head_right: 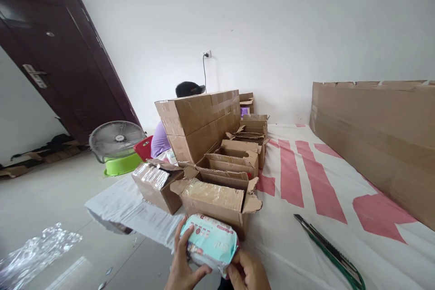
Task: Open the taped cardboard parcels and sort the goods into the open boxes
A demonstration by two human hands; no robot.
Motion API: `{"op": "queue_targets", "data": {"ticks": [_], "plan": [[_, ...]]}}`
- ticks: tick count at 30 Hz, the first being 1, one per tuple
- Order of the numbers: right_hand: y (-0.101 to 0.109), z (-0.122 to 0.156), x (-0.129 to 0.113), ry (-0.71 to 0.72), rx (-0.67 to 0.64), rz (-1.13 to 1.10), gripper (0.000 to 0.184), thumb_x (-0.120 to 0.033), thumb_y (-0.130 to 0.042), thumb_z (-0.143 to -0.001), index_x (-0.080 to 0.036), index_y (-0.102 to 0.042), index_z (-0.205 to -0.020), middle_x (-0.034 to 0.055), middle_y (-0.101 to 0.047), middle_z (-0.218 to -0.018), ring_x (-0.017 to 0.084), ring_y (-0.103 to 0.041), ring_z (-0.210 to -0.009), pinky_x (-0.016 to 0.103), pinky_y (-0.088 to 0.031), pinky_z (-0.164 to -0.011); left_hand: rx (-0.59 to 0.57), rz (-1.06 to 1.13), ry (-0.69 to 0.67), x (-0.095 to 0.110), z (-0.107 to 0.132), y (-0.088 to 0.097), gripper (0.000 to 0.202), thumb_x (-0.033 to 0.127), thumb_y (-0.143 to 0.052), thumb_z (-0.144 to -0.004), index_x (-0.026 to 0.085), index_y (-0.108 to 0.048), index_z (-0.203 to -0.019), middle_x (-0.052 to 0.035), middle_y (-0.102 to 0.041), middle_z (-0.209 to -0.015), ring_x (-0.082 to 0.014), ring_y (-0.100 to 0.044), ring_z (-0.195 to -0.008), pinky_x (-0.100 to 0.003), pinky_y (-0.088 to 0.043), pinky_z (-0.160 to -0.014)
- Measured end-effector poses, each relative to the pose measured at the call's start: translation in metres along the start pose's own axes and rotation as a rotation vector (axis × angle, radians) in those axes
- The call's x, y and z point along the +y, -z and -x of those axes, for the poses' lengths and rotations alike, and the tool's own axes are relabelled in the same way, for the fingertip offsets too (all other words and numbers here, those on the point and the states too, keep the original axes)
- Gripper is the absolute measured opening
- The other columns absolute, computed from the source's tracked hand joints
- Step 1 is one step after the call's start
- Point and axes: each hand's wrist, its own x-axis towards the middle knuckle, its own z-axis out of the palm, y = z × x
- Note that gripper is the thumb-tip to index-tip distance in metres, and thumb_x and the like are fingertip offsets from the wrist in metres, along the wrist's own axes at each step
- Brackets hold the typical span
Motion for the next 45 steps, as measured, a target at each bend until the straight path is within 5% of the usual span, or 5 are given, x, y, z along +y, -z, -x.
{"op": "queue_targets", "data": {"ticks": [9, 17, 22, 45], "plan": [[-0.001, 0.0, -0.002, -0.008, 0.024, 0.007, 0.05, -0.061, -0.039, -0.092, -0.019, -0.066, -0.087, 0.0079, -0.07, -0.078, 0.019, -0.064, -0.07, 0.025, -0.047, -0.064, -0.049, 0.029, 0.124, 0.009, 0.0, -0.002, 0.083, 0.072, -0.059, -0.075, 0.027, -0.033, -0.14, -0.0184, -0.011, -0.16, -0.0425, -0.022, -0.145, -0.06, -0.04, -0.105], [-0.009, 0.003, 0.0, -0.035, 0.163, 0.008, 0.047, -0.063, -0.04, -0.091, -0.021, -0.06, -0.088, 0.0056, -0.065, -0.075, 0.017, -0.061, -0.065, 0.024, -0.048, -0.062, -0.183, -0.023, 0.253, 0.01, -0.013, -0.005, 0.081, 0.028, -0.075, -0.074, 0.029, -0.028, -0.14, -0.0146, -0.005, -0.161, -0.0397, -0.02, -0.146, -0.061, -0.032, -0.11], [-0.013, 0.005, 0.008, -0.058, 0.181, -0.003, 0.046, -0.064, -0.04, -0.091, -0.022, -0.058, -0.097, 0.0042, -0.065, -0.076, 0.016, -0.062, -0.065, 0.023, -0.049, -0.063, -0.172, -0.02, 0.324, 0.009, -0.028, -0.017, 0.081, 0.019, -0.074, -0.068, 0.029, -0.034, -0.137, -0.0124, -0.007, -0.16, -0.0383, -0.03, -0.142, -0.056, -0.038, -0.108], [-0.011, 0.003, 0.008, -0.066, 0.074, 0.034, 0.04, -0.059, -0.042, -0.09, -0.023, -0.057, -0.082, 0.0014, -0.063, -0.067, 0.014, -0.055, -0.056, 0.023, -0.042, -0.055, -0.355, -0.066, 0.403, 0.002, -0.105, -0.058, 0.085, 0.029, -0.075, -0.07, 0.024, -0.029, -0.141, -0.0211, -0.006, -0.159, -0.0403, -0.037, -0.139, -0.052, -0.036, -0.107]]}}
